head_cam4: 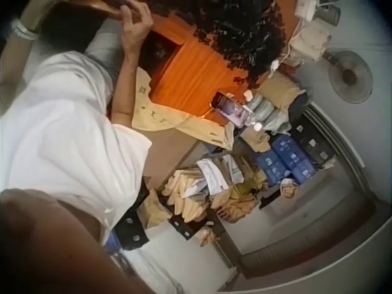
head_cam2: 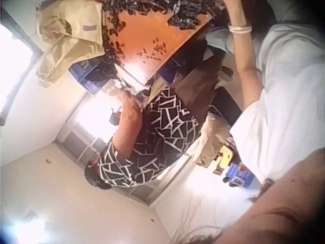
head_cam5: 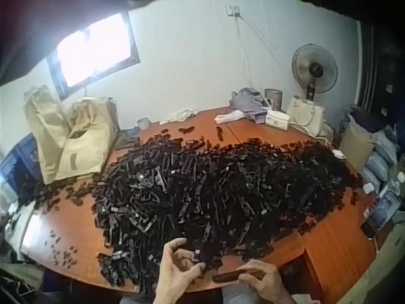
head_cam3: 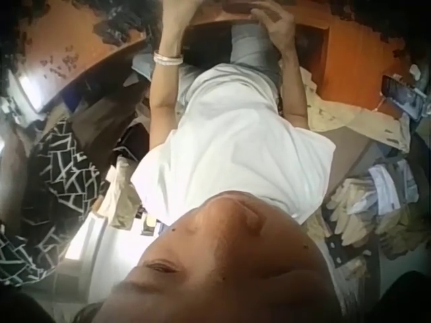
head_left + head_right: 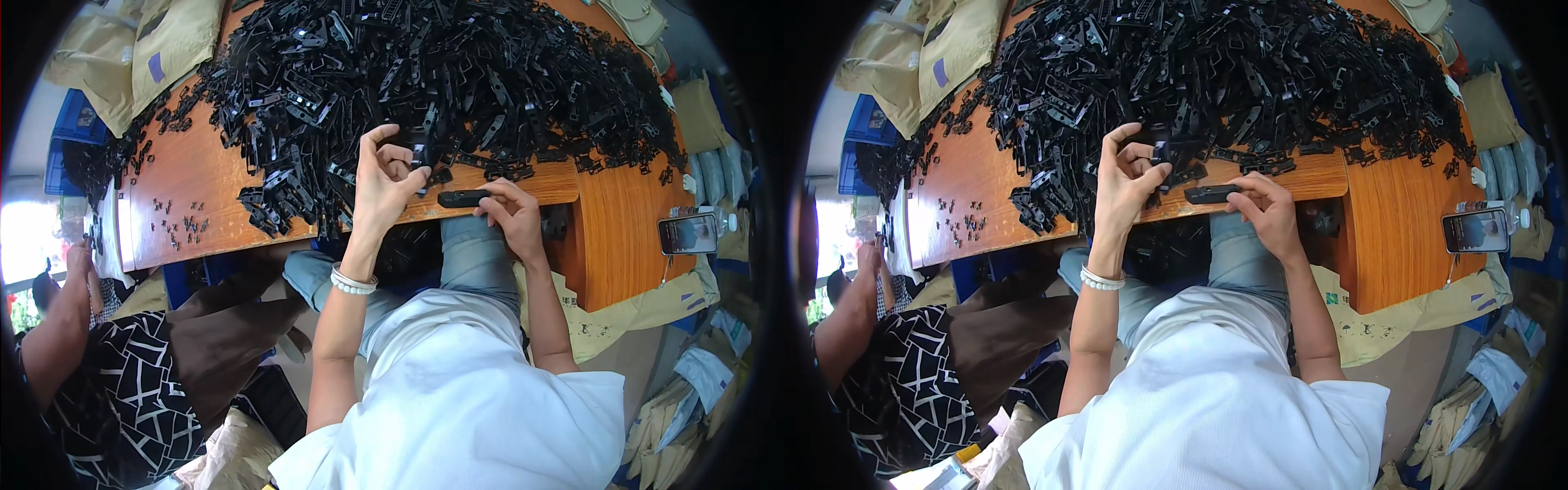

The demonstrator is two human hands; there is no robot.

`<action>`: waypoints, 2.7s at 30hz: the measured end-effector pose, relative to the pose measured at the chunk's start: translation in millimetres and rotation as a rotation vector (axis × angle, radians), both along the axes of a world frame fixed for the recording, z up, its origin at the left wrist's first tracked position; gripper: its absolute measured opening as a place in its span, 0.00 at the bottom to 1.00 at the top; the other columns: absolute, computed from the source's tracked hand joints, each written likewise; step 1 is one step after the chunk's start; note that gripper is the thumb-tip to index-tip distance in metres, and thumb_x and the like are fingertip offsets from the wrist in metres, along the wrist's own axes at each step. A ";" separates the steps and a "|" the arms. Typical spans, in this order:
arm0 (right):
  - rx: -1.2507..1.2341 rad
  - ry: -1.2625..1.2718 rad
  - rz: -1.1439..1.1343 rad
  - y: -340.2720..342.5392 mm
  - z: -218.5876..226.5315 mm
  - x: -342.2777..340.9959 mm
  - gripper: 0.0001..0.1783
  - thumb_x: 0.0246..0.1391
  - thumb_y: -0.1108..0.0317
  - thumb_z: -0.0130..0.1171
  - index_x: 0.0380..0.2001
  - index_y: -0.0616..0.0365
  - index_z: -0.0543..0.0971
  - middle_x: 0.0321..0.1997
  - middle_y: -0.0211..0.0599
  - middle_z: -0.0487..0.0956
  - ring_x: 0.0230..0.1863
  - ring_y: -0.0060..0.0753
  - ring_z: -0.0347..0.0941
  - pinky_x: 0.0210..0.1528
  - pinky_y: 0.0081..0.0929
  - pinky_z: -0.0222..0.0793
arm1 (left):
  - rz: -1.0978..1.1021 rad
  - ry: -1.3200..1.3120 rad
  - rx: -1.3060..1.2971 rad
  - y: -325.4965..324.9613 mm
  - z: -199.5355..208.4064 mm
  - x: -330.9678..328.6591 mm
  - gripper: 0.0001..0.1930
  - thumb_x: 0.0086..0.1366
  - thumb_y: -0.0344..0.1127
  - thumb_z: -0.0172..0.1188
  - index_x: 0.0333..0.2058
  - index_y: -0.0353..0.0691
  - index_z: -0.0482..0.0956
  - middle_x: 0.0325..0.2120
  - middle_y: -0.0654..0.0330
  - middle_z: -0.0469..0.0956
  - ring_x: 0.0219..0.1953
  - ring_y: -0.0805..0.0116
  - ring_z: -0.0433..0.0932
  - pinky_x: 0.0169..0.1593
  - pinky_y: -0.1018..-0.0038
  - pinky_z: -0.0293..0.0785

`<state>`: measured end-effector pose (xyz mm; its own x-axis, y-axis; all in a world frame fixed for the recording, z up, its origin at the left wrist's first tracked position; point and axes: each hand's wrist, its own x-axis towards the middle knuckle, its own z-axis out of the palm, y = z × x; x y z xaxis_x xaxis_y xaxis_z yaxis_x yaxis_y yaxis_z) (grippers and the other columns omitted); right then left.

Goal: Manually assembling or inspecting small black plastic components on a workbench.

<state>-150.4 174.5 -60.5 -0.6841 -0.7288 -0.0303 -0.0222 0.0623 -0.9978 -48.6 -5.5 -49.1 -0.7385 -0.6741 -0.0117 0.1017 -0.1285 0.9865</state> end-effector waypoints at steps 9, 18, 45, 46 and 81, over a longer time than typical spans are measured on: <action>-0.071 0.210 0.070 -16.5 32.8 26.5 0.09 0.46 0.76 0.57 0.33 0.67 0.75 0.29 0.35 0.73 0.27 0.22 0.73 0.25 0.12 0.64 | -0.194 -0.124 0.287 11.8 15.5 22.1 0.10 0.57 0.30 0.57 0.36 0.29 0.76 0.28 0.60 0.77 0.29 0.80 0.73 0.35 0.84 0.70; 0.020 0.476 0.039 -24.2 39.1 36.7 0.10 0.46 0.73 0.58 0.34 0.65 0.76 0.30 0.36 0.73 0.29 0.25 0.72 0.30 0.16 0.66 | -0.351 -0.232 -0.219 20.1 33.0 47.3 0.21 0.52 0.27 0.59 0.45 0.27 0.68 0.28 0.46 0.76 0.30 0.66 0.78 0.32 0.75 0.74; 0.220 0.066 0.429 -27.7 17.3 51.8 0.11 0.48 0.79 0.52 0.38 0.67 0.75 0.33 0.38 0.74 0.29 0.24 0.73 0.30 0.17 0.71 | 0.557 -0.503 -0.665 -144.8 -36.5 126.9 0.06 0.54 0.29 0.56 0.29 0.33 0.78 0.24 0.59 0.75 0.22 0.76 0.71 0.27 0.80 0.67; 0.215 0.067 0.429 -26.5 17.8 51.8 0.11 0.48 0.79 0.52 0.38 0.67 0.75 0.33 0.38 0.74 0.29 0.24 0.73 0.30 0.17 0.71 | 0.558 -0.501 -0.669 -158.4 -40.3 129.8 0.06 0.54 0.29 0.56 0.29 0.33 0.78 0.24 0.59 0.75 0.22 0.76 0.71 0.27 0.80 0.67; 0.353 0.868 -0.301 6.4 15.1 -33.5 0.06 0.48 0.79 0.51 0.32 0.65 0.75 0.29 0.37 0.72 0.28 0.30 0.69 0.29 0.22 0.64 | 0.266 0.471 0.365 -126.5 -12.2 132.5 0.19 0.59 0.23 0.48 0.49 0.23 0.60 0.45 0.35 0.66 0.43 0.54 0.74 0.44 0.74 0.76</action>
